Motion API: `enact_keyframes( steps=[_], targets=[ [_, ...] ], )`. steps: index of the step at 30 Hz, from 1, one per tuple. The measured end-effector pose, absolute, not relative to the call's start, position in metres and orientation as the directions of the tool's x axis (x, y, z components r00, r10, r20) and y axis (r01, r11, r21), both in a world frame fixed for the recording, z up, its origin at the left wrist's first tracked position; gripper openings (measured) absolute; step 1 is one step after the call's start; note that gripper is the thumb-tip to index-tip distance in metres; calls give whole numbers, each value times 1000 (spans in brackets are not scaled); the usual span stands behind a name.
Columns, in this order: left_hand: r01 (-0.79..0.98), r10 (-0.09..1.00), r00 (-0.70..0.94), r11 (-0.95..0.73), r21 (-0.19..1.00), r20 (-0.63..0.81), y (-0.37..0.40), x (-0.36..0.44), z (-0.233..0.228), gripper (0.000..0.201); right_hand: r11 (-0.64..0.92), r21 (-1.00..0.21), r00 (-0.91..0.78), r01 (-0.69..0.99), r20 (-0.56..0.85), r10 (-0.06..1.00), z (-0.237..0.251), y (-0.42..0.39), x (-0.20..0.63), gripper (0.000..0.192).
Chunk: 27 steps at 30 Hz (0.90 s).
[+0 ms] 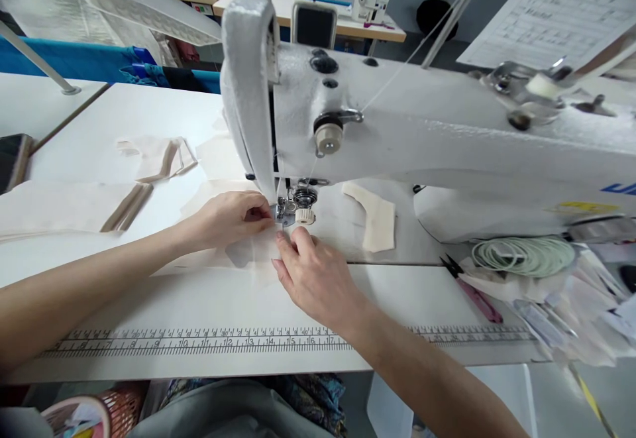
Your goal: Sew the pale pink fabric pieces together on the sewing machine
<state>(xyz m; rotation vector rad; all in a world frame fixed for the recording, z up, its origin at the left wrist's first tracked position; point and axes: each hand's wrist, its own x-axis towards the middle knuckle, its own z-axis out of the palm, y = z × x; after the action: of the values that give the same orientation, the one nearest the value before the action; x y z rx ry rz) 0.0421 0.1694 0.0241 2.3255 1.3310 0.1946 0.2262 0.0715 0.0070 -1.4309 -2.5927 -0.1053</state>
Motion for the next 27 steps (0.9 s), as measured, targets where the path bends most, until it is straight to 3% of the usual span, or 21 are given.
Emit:
enact_keyframes(
  steps=[3,6,9,13,20,27],
  targets=[
    [784,839,538,-462,415,-82,167,41,25,14,539,8,-530,843,194,826,7,71,225,41],
    [744,787,614,-605,285,67,156,35,31,17,541,25,-534,841,206,820,8,72,224,39],
    [614,622,741,-780,118,255,139,29,36,24,536,30,-529,844,212,822,9,72,223,38],
    [464,457,838,-884,49,298,120,24,26,31,540,53,-538,840,214,815,9,72,222,32],
    [467,443,840,-884,-2,314,111,19,3,34,531,82,-537,843,182,824,10,70,222,40],
    [496,475,822,-868,14,315,112,21,-3,37,534,19,-526,845,201,826,10,75,225,40]
  ],
)
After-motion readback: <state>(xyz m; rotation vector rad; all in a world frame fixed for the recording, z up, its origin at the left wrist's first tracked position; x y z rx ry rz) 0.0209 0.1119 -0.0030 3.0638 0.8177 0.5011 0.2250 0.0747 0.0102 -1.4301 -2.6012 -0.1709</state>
